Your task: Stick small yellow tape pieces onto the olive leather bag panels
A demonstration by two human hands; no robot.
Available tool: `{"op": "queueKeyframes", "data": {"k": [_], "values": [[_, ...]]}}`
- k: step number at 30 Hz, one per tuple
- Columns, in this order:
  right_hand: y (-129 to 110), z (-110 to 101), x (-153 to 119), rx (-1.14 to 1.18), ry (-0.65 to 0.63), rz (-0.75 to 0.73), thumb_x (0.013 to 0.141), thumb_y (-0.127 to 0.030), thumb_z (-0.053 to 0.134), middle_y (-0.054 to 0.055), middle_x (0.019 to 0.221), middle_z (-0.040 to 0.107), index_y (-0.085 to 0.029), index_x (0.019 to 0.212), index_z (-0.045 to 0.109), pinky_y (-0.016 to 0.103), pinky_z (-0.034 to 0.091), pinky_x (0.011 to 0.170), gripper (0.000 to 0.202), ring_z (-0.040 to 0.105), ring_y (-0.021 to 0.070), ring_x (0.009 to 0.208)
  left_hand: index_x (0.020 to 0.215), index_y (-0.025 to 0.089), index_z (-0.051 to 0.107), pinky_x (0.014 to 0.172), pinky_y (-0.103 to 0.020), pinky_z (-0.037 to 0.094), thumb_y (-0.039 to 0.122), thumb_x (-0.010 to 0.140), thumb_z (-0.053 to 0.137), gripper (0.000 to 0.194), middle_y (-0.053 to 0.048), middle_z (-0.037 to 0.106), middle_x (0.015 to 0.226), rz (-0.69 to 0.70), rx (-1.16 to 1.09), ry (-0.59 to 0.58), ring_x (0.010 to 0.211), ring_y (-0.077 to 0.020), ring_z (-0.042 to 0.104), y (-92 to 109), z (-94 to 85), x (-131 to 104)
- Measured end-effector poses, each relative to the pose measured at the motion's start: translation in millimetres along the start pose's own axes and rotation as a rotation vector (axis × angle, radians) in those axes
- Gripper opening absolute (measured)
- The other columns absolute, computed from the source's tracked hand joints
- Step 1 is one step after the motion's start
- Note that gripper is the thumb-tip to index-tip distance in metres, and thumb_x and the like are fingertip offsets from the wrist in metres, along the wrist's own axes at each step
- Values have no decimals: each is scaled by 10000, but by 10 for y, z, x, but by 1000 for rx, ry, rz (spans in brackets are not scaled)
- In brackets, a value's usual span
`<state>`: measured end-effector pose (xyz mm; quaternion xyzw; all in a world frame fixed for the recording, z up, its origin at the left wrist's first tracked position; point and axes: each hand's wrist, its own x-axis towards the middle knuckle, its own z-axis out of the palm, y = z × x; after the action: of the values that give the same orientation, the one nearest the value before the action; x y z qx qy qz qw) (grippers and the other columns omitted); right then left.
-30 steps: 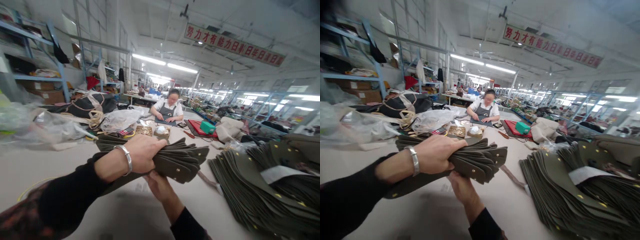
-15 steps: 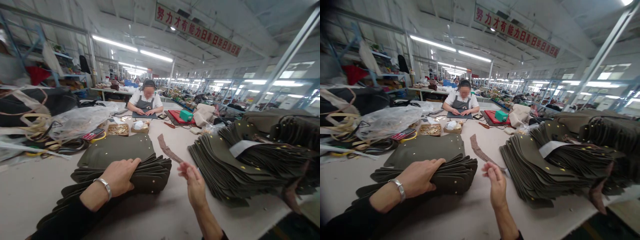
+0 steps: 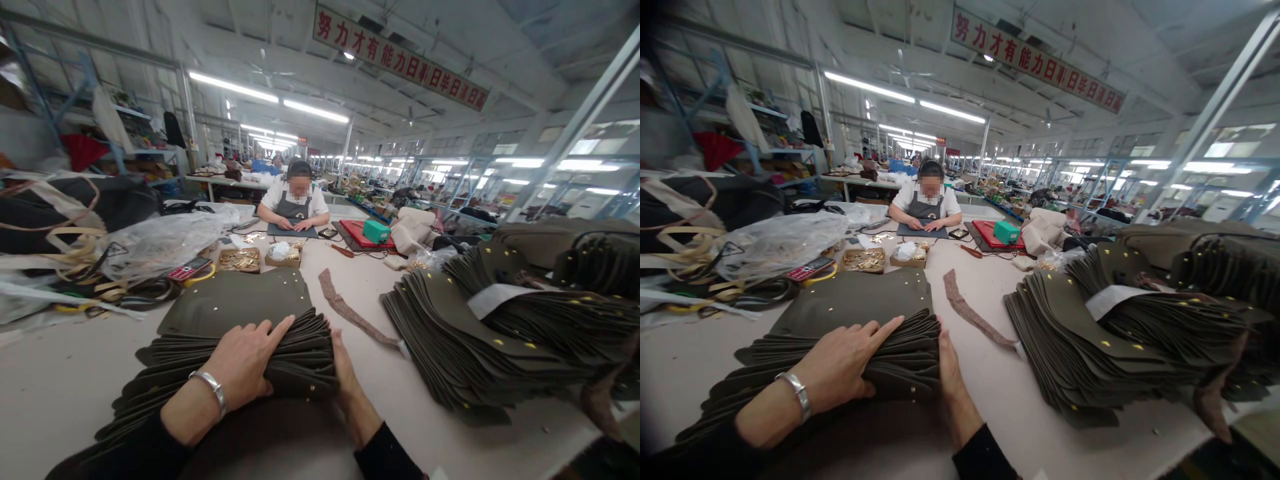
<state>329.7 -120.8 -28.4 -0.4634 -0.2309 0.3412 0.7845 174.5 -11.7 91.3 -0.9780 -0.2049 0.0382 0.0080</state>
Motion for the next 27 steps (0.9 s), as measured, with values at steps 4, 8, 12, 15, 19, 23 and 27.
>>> {"op": "queueKeyframes", "data": {"k": [4, 8, 12, 15, 19, 23, 27], "values": [[22, 62, 16, 16, -20, 17, 754, -748, 548, 80, 1369, 547, -213, 1342, 520, 443, 273, 1129, 795, 380, 258, 1353, 1484, 255, 237, 858, -439, 474, 304, 561, 786, 1075, -106, 614, 1163, 3, -25, 14, 987, -323, 602, -32, 19, 35], [27, 128, 7, -45, -96, 42, 762, -724, 568, 87, 1319, 586, -208, 1328, 537, 445, 298, 1112, 767, 408, 264, 1329, 1482, 236, 242, 859, -428, 490, 271, 542, 823, 1105, -107, 623, 1157, -7, -56, -1, 997, -317, 603, -60, 48, 52], [24, 116, 42, -57, -177, 58, 840, -683, 501, 82, 1276, 615, -198, 1302, 559, 420, 330, 1093, 672, 461, 250, 1284, 1472, 221, 257, 883, -411, 495, 234, 542, 839, 1098, -109, 621, 1165, 33, -70, 14, 1019, -304, 602, -123, 78, 121], [48, 101, 124, 0, -244, 88, 902, -642, 428, 81, 1250, 631, -205, 1326, 535, 427, 352, 1076, 618, 505, 244, 1241, 1466, 199, 261, 880, -426, 507, 230, 529, 846, 1105, -123, 618, 1178, 87, -50, 3, 1024, -320, 607, -236, 85, 250], [100, 169, 231, 23, -244, 122, 904, -635, 428, 87, 1233, 642, -210, 1350, 511, 455, 391, 1045, 622, 549, 259, 1190, 1466, 191, 255, 861, -454, 519, 241, 518, 847, 1119, -130, 622, 1183, 89, -31, -32, 1032, -348, 613, -460, 79, 450], [127, 327, 275, -11, -199, 75, 887, -619, 486, 77, 1245, 637, -204, 1361, 499, 452, 380, 1061, 630, 527, 255, 1219, 1463, 228, 266, 916, -429, 494, 224, 499, 842, 1123, -119, 602, 1243, 80, -82, -63, 1091, -334, 598, -690, 61, 608], [152, 325, 407, -67, -155, 53, 881, -634, 478, 88, 1257, 630, -183, 1331, 533, 438, 390, 1058, 640, 542, 254, 1207, 1454, 243, 296, 1001, -381, 433, 176, 496, 803, 1085, -100, 573, 1307, 110, -173, -98, 1180, -299, 551, -834, 47, 661]]}}
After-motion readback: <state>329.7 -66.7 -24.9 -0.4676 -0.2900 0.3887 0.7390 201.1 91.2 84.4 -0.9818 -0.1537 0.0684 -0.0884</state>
